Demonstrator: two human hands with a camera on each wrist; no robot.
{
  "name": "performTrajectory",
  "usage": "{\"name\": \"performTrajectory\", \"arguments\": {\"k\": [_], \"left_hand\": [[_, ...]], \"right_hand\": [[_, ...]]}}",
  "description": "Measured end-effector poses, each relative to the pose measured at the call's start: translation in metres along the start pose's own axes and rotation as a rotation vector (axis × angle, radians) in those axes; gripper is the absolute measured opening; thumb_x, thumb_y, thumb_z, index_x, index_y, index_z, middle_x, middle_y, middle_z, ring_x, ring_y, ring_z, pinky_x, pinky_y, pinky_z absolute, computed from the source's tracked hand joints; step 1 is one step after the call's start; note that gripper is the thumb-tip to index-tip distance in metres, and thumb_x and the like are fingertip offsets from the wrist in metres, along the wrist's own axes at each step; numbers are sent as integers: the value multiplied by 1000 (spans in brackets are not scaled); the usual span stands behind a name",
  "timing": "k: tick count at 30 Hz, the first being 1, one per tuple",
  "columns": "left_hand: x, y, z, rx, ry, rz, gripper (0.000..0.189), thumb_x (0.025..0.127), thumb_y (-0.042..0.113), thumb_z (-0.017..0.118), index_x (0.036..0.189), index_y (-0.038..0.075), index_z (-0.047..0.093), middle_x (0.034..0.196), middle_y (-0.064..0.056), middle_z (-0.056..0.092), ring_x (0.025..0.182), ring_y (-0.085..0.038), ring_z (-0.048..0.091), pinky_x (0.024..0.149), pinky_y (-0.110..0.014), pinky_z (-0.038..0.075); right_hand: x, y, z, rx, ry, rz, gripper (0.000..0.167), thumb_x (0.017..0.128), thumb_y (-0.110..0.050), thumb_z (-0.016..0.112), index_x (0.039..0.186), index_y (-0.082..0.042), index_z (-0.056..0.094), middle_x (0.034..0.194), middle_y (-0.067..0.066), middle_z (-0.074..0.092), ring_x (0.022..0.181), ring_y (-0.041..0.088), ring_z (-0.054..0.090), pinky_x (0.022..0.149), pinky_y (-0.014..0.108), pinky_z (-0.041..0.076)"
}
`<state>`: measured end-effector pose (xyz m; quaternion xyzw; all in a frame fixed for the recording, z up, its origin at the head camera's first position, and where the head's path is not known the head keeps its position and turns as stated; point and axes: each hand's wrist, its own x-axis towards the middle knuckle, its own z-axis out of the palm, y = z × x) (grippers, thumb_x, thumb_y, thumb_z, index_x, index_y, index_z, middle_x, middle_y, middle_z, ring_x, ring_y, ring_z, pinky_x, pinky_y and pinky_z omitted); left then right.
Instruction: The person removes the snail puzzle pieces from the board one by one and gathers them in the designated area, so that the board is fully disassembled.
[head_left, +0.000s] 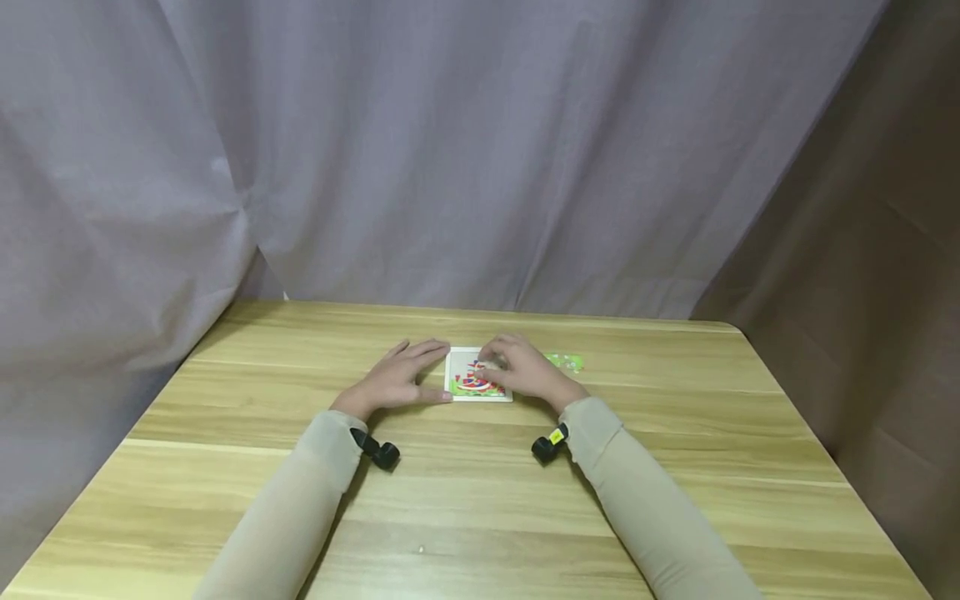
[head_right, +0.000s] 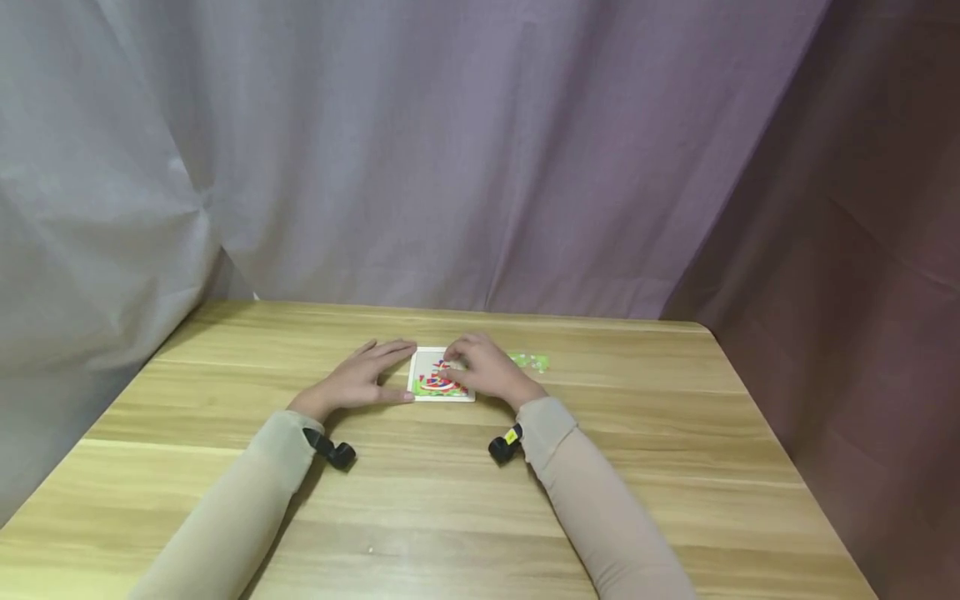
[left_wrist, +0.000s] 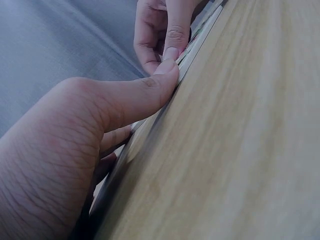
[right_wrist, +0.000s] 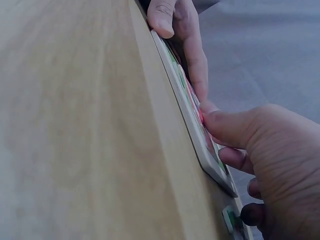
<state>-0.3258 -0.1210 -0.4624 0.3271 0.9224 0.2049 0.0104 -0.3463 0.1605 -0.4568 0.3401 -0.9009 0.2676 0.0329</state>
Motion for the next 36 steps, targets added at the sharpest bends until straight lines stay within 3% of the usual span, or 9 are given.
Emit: {"name": "performTrajectory", "arguments": {"k": [7,17,36], "left_hand": [[0,-1,-1,-5,-6,0,100,83,72,63,158,15,32,164,-4,30,151,-21,24,124,-53,2],[-2,-4,1,-13,12,9,98,84,71,63,158,14,34,163,-4,32,150,-23,25,124,-54,2],[-2,-3,0,-13,9,-2,99,83,71,64,158,15,34,163,-4,32,151,-22,24,124,-53,3]], "right_hand": [[1,-3,2,14,5,16,27,90,-35,76,107,-15,71,107,-1,65,107,21,50,95,42,46],[1,-6,9,-79,26,9,37,93,-39,71,120,-14,68,114,0,63,108,20,50,94,39,48],[1,-15,11,-47,21,-6,26,96,-26,70,115,-10,63,116,4,62,110,22,50,99,39,46]]}}
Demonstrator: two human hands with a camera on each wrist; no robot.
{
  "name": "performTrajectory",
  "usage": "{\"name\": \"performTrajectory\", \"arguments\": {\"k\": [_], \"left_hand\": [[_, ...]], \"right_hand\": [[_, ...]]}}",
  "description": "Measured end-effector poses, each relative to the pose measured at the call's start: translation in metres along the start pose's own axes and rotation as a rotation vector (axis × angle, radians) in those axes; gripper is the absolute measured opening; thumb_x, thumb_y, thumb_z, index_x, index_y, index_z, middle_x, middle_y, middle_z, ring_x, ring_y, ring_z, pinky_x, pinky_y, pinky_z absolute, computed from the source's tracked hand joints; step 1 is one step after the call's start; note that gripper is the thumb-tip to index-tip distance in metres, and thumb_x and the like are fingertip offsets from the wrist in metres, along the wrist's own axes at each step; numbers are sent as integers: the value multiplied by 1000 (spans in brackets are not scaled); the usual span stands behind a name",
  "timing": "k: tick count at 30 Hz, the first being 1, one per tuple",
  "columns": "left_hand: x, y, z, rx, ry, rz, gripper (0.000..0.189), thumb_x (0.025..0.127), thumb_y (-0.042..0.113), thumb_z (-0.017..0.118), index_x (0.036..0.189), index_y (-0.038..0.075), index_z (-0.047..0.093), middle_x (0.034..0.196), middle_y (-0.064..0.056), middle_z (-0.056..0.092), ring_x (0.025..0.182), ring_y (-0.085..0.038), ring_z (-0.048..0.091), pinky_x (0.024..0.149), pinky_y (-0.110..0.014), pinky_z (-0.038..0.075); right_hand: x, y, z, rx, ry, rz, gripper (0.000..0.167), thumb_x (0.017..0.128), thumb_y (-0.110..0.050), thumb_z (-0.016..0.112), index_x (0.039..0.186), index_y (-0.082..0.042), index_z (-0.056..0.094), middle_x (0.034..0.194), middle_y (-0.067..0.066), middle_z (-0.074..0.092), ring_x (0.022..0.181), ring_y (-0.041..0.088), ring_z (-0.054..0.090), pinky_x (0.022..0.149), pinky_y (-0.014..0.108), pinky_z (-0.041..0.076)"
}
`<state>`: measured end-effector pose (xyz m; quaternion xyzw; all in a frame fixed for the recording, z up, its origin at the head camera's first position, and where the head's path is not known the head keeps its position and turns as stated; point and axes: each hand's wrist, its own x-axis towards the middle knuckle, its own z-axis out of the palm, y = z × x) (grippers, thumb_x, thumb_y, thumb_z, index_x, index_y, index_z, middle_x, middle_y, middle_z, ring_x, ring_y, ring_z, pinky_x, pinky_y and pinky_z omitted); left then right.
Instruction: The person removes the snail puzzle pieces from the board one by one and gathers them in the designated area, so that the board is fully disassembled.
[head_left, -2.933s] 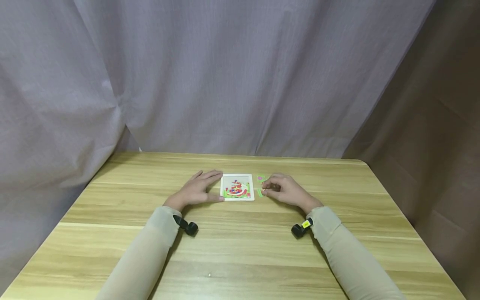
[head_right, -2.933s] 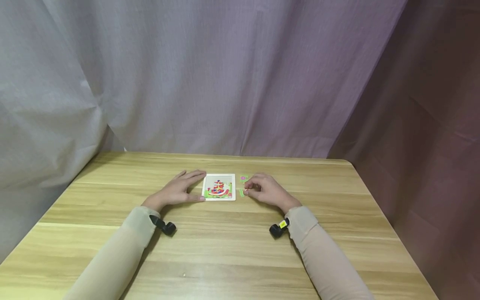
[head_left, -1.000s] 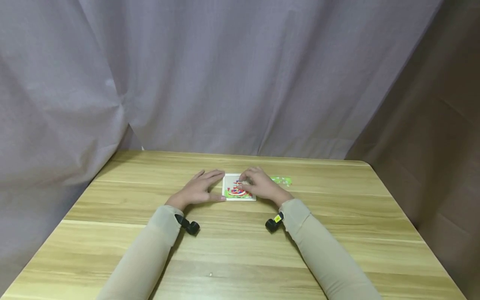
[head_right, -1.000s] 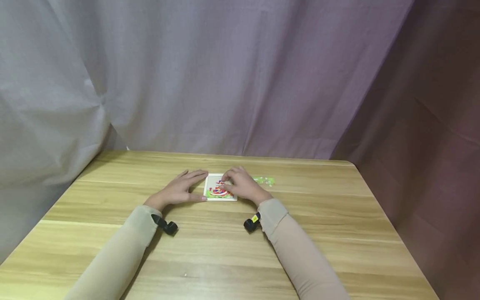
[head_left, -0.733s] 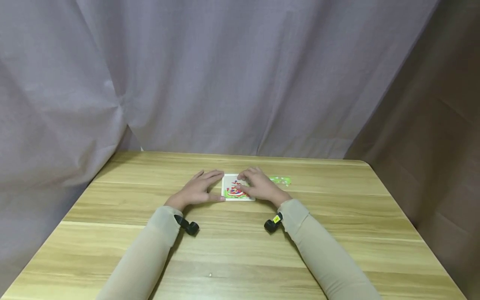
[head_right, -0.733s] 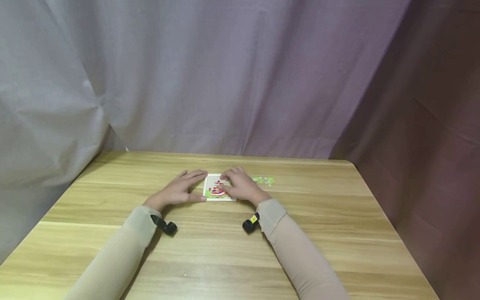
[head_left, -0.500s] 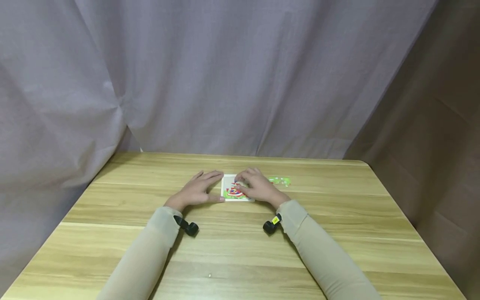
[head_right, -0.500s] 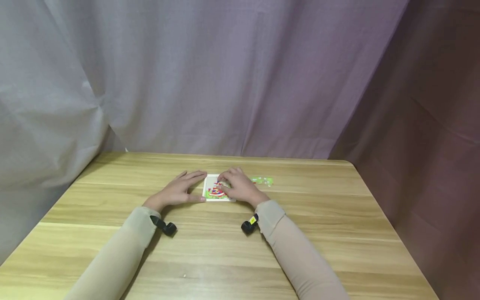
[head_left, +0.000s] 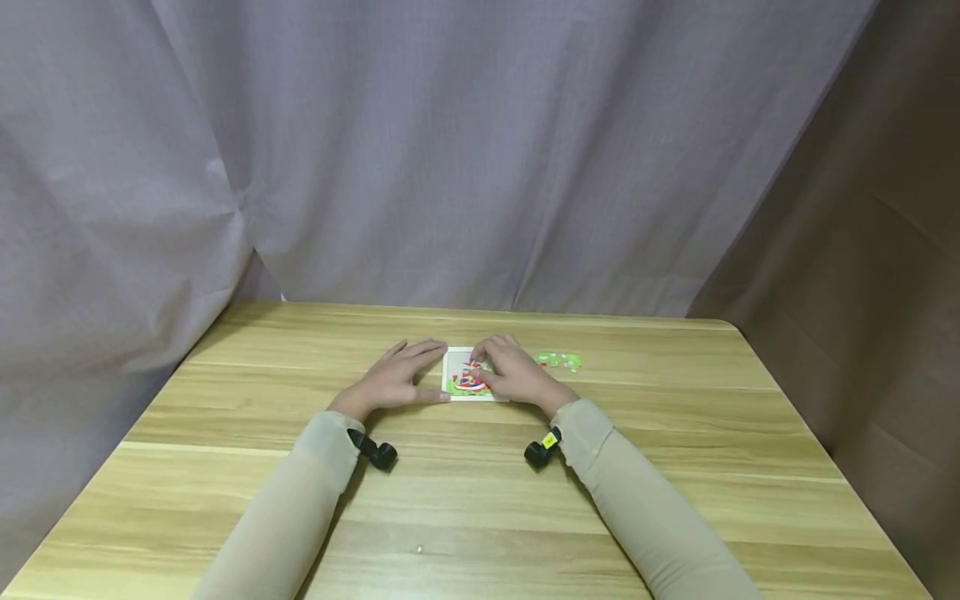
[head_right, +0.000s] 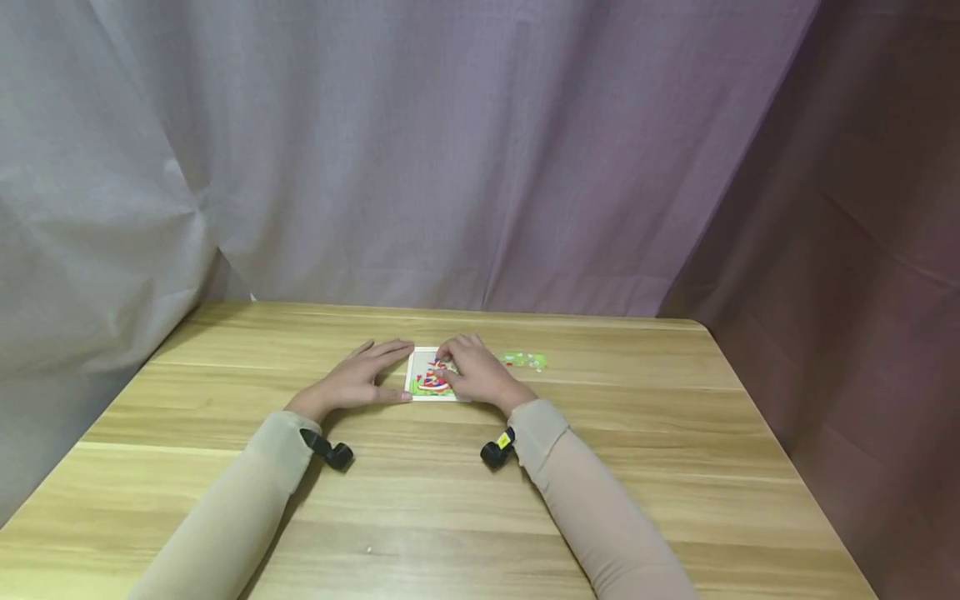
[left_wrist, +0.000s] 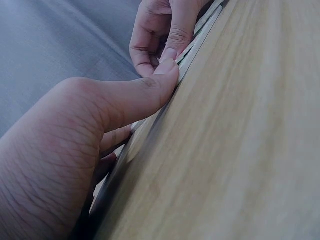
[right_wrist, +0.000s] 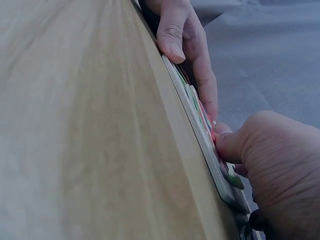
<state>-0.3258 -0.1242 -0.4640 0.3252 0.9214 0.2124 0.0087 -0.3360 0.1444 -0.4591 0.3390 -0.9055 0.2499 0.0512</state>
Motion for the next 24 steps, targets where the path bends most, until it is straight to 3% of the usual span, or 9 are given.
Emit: {"name": "performTrajectory", "arguments": {"k": [16,24], "left_hand": [[1,-2,2,12,-4,-5,99,83,73,62,158,15,33,163,-3,32,150,-21,25,124,-53,4],[1,0,0,15,-8,-2,99,83,72,63,158,14,33,163,-4,32,150,-22,25,124,-54,4]], "right_hand": [[-1,7,1,49,42,-29,36,94,-29,73,125,-14,60,107,-4,65,103,16,51,85,33,48],[-1,12,-1,69,57,-98,34,94,-28,72,124,-12,64,122,-1,68,110,18,58,97,38,46]]}}
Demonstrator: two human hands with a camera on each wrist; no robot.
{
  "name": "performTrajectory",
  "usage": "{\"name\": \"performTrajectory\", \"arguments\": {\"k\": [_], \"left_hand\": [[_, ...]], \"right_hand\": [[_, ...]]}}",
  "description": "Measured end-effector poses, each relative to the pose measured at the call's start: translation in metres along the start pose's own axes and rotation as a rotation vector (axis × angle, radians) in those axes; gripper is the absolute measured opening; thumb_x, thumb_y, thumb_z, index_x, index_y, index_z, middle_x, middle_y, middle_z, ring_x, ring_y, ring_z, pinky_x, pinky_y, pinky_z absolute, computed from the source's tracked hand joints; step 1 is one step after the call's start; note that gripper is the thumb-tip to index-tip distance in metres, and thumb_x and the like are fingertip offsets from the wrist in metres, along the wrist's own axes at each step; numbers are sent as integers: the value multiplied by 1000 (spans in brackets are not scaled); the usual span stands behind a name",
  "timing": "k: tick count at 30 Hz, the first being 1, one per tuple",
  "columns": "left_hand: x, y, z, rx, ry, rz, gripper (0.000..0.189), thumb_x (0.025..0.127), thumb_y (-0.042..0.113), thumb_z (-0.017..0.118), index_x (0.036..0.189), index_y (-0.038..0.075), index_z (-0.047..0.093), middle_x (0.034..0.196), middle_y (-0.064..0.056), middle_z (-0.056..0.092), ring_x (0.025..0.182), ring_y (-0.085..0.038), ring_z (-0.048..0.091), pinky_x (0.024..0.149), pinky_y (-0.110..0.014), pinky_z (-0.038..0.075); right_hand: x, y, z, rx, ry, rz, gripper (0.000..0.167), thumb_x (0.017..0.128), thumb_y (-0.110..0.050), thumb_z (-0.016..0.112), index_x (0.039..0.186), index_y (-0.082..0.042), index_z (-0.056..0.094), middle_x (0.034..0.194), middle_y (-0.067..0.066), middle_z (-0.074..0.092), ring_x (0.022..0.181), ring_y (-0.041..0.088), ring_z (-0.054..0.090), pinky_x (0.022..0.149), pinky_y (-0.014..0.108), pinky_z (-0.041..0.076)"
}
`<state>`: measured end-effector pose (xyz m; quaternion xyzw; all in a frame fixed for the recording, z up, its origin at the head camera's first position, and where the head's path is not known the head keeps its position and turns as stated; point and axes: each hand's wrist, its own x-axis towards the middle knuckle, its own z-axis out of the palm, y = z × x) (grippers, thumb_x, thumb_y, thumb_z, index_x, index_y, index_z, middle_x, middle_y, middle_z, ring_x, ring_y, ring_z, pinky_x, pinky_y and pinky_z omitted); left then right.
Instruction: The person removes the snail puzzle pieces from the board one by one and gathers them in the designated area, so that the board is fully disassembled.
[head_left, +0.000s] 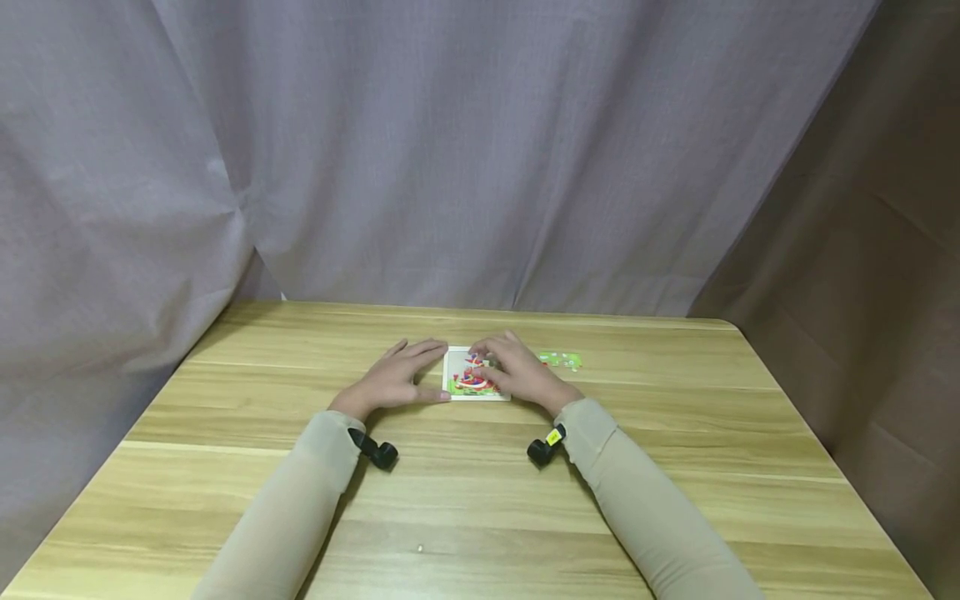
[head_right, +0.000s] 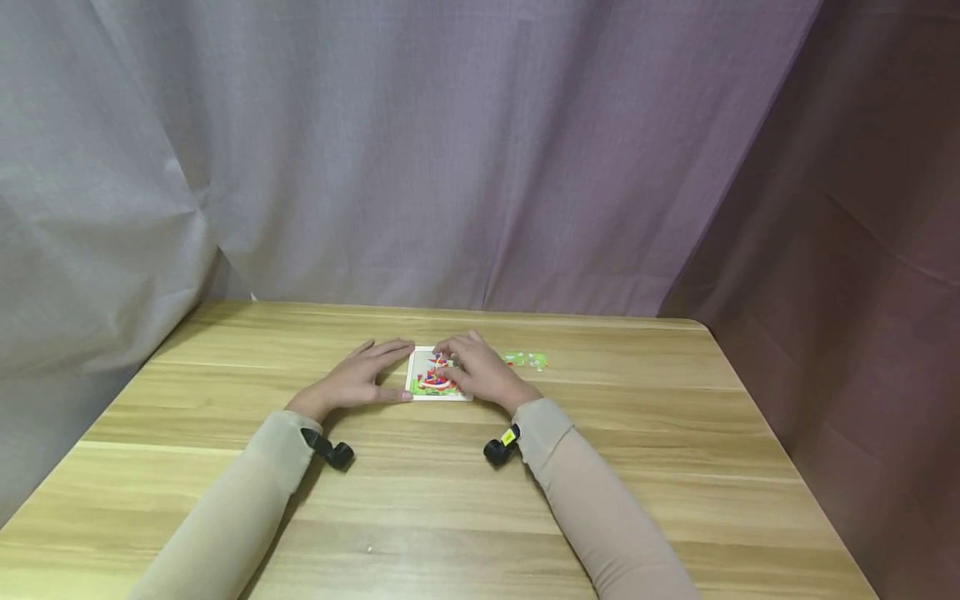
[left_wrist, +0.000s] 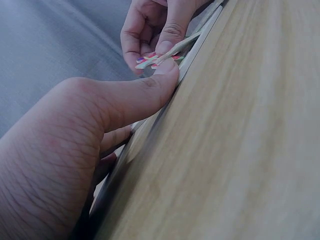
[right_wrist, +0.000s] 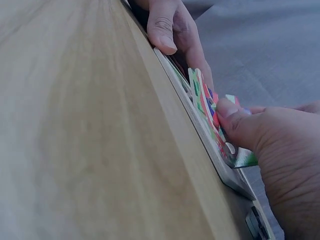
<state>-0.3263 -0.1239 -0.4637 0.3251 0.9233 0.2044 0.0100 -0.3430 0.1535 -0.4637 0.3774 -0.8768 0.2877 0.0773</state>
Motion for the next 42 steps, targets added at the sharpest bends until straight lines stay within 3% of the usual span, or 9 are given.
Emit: {"name": "performTrajectory", "arguments": {"k": [10,18,26,42], "left_hand": [[0,0,1,0,11,8,100,83,73,62,158,14,34,163,-5,32,150,-22,26,124,-55,5],[0,0,1,7,12,9,100,83,74,62,158,14,34,163,-5,32,150,-23,26,124,-55,5],[1,1,0,1,6,1,100,83,73,63,158,14,33,163,-3,32,150,-20,26,124,-53,4],[2,0,2,3,9,5,100,82,72,63,158,14,34,163,-4,32,150,-21,26,124,-53,3]], "right_hand": [[-4,-3,-4,100,-11,20,31,94,-27,73,121,-16,64,114,-2,63,105,16,56,90,38,51],[-5,-2,-3,111,-34,24,27,96,-14,68,122,-18,62,116,-3,62,107,15,56,93,39,50],[-6,-2,-3,119,2,16,27,95,-8,66,120,-18,66,111,-2,65,102,16,56,88,39,50],[-5,3,-3,184,27,41,22,95,-14,70,117,-18,69,105,-4,70,88,12,62,79,33,55]]}}
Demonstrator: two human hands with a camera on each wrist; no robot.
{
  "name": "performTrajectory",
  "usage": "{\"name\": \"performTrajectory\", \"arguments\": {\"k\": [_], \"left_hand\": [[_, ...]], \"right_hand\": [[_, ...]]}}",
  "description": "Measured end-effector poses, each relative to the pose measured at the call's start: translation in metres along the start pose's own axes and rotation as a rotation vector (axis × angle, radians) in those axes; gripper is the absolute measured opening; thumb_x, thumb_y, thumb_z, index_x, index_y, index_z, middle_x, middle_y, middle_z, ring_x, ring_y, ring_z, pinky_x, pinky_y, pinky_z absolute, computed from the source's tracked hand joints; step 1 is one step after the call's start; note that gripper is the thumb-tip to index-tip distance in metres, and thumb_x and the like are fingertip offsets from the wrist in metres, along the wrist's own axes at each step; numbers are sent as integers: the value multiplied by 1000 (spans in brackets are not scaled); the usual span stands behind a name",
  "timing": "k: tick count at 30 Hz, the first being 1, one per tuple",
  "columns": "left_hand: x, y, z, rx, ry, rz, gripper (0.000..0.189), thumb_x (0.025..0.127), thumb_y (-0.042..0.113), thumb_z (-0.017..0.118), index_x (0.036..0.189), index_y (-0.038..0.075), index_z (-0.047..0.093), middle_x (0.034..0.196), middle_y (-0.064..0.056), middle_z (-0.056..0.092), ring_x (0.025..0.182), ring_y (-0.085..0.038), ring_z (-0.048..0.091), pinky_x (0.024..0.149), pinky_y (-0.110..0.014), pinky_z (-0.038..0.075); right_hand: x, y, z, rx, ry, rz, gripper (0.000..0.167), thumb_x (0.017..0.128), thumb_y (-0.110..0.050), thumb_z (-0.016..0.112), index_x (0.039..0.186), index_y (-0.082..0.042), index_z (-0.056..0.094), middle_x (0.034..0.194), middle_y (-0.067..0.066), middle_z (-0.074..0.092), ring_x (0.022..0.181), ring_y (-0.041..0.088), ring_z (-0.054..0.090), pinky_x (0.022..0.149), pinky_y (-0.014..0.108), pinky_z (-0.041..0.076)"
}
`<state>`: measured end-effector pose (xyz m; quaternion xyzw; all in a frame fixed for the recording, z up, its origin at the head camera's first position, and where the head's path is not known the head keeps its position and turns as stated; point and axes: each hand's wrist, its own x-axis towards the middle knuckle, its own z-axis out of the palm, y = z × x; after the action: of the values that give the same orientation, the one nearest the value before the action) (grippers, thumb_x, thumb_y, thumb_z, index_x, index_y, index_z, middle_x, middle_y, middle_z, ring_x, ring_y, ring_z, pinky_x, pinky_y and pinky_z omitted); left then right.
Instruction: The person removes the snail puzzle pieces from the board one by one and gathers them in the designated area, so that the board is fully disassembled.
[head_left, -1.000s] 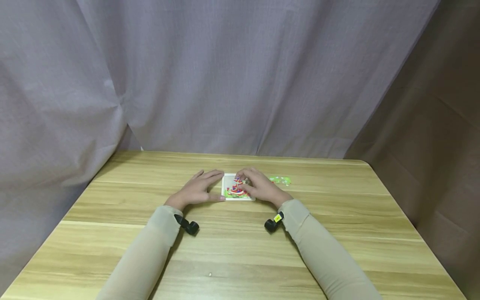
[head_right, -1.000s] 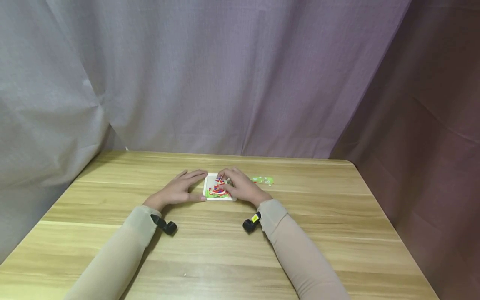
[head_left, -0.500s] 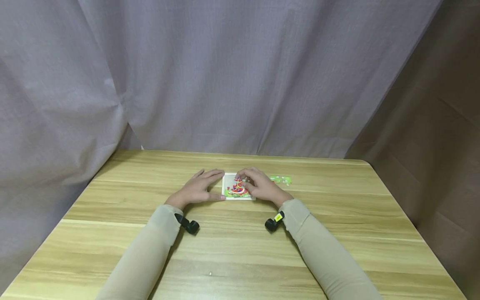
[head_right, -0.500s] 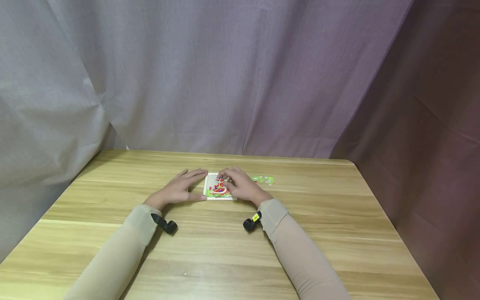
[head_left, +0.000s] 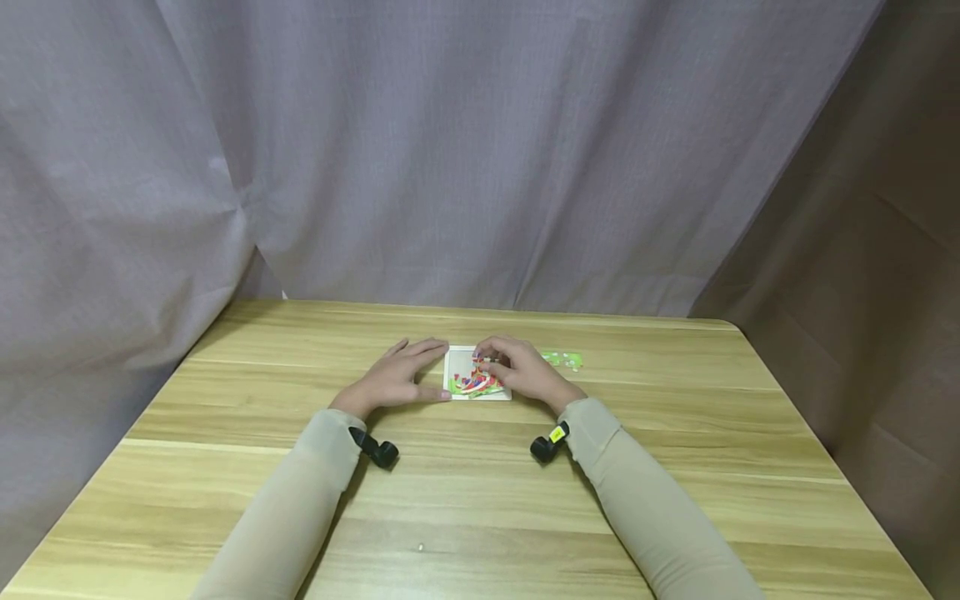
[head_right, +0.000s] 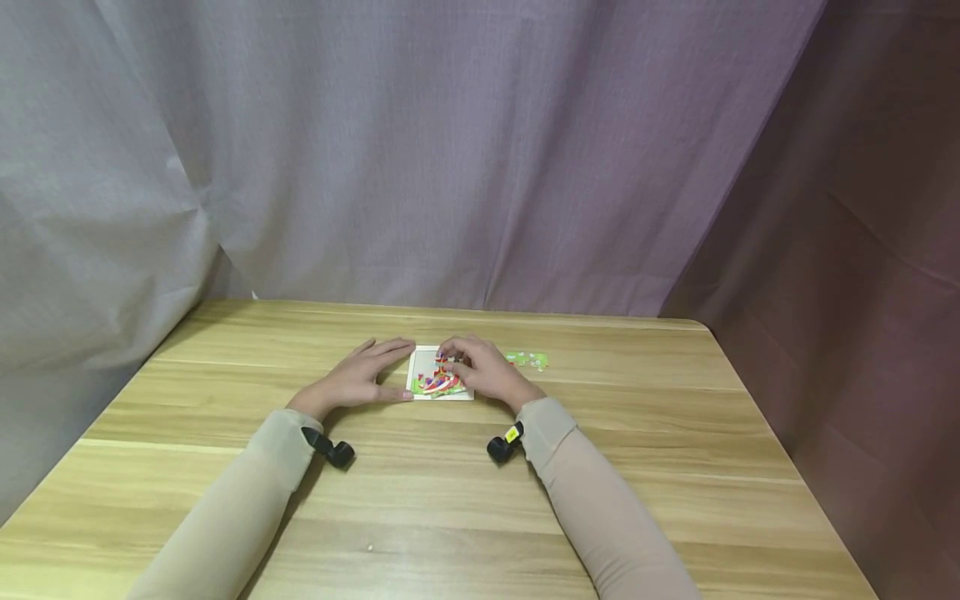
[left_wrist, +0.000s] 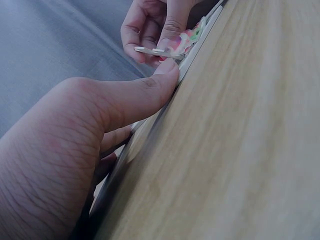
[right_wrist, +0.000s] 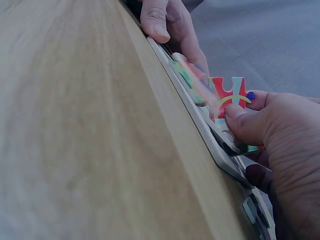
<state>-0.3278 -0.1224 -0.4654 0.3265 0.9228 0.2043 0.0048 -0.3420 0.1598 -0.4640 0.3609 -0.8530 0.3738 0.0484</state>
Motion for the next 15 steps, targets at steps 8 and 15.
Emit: {"name": "performTrajectory", "arguments": {"k": [8,15], "left_hand": [[0,1,-1,2,-1,-4,99,82,72,63,158,14,34,163,-4,32,150,-21,26,124,-53,4],[1,0,0,9,-6,-9,100,83,74,61,158,16,33,163,-3,31,150,-20,26,124,-53,5]], "right_hand": [[0,0,-1,35,5,26,20,95,-16,70,115,-18,70,104,-4,69,86,12,63,80,33,56],[1,1,0,30,47,2,15,92,-16,74,107,-19,73,103,-5,68,87,13,61,78,34,55]]}}
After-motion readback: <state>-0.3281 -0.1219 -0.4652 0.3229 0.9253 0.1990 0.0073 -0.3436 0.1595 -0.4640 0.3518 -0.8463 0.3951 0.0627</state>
